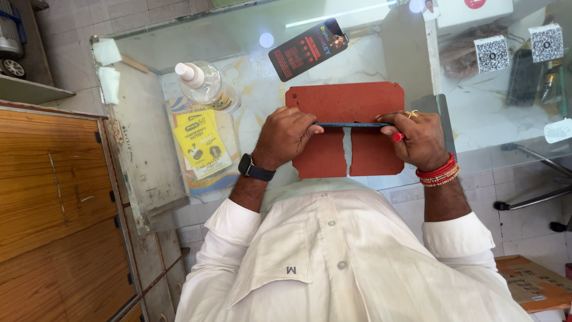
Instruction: The person repairs a smartphone at a glass counter, working on the opened back of the device with a red screwdriver and a small pry tool. They unscrew and pry inside the phone, reposition it, then press the back cover closed and press along its edges by hand.
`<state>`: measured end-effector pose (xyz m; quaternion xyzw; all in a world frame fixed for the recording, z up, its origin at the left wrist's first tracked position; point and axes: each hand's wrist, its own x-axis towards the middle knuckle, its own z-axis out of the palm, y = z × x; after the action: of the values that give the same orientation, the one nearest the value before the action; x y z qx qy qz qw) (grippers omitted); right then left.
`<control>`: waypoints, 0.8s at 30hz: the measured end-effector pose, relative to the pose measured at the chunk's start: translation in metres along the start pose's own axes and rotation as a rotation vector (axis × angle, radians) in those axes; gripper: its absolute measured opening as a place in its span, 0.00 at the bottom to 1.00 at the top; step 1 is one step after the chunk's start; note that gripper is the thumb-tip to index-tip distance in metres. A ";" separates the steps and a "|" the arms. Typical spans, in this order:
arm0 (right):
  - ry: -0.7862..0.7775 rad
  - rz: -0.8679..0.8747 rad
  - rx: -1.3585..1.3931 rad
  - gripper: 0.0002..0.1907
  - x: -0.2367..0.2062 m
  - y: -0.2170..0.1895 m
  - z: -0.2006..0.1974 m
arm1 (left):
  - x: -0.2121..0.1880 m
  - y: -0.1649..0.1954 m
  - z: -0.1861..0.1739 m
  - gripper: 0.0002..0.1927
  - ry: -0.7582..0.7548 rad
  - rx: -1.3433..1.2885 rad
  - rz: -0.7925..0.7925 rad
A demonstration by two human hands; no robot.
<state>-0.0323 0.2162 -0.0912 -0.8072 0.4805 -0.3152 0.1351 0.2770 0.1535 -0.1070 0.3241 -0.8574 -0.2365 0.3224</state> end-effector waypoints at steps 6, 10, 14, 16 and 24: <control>0.006 0.146 -0.061 0.07 0.011 0.001 0.006 | 0.008 -0.003 0.010 0.11 0.018 0.013 -0.180; 0.009 0.179 -0.080 0.16 0.022 -0.005 0.007 | 0.011 0.000 0.012 0.26 0.036 -0.012 -0.147; -0.073 0.153 -0.133 0.36 0.032 -0.014 0.003 | 0.012 0.002 0.010 0.46 -0.110 0.000 -0.203; -0.098 0.109 -0.156 0.43 0.034 -0.019 0.001 | 0.012 0.002 0.009 0.50 -0.140 0.010 -0.209; -0.159 0.078 -0.196 0.32 0.034 -0.020 0.006 | 0.018 0.003 0.009 0.41 -0.118 0.035 -0.200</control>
<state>-0.0030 0.1967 -0.0722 -0.8196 0.5279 -0.1962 0.1052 0.2588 0.1444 -0.1040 0.3991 -0.8423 -0.2712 0.2403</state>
